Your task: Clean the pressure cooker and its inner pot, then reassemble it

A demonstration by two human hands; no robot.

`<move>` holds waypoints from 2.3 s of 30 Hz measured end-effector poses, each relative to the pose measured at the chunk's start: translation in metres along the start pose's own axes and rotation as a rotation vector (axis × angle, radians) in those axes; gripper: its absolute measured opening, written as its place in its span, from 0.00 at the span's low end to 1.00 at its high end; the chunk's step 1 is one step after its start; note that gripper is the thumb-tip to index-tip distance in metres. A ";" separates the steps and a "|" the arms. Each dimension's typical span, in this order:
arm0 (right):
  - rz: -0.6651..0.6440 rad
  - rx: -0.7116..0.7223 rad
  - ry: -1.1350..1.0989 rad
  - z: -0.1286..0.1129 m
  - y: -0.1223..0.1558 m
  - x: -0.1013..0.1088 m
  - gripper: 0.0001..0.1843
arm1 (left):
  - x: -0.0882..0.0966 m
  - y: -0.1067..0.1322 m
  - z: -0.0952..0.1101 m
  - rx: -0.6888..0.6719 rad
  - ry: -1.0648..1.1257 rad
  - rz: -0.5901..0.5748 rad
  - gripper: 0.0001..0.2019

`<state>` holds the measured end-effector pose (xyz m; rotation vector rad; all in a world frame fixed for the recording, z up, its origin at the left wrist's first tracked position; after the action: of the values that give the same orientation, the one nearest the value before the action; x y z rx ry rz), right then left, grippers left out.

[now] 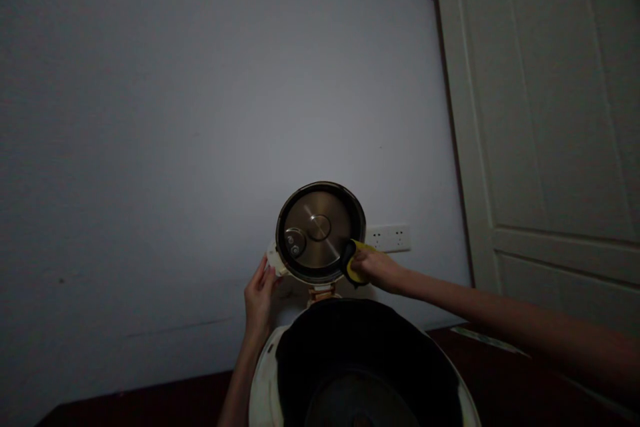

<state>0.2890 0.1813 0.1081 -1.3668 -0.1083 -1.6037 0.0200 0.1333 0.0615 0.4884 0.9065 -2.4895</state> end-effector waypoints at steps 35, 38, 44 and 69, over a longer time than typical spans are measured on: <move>-0.294 -0.210 -0.397 -0.035 -0.053 0.040 0.03 | 0.004 -0.004 -0.007 -0.008 -0.014 0.026 0.22; -0.015 -0.336 -0.650 -0.009 -0.074 0.070 0.05 | 0.004 -0.005 -0.007 -0.014 -0.015 0.016 0.22; 0.678 -0.601 -0.999 0.022 -0.104 0.110 0.12 | 0.004 -0.005 -0.006 0.000 -0.009 0.018 0.22; 0.455 -0.092 -0.888 -0.110 -0.100 0.039 0.34 | 0.008 -0.006 -0.007 -0.087 -0.045 -0.012 0.23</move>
<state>0.1465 0.1410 0.1492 -1.9238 -0.2313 -0.5591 0.0109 0.1400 0.0557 0.3976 0.9972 -2.4499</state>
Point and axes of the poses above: each hand's wrist, its own y-axis away from the middle knuckle, its own x-axis out of the back of the hand, z = x × y, the point moved 5 cm from there along -y, towards the middle knuckle, and after that the axes turned 3 degrees about -x, right-handed, at the moved point
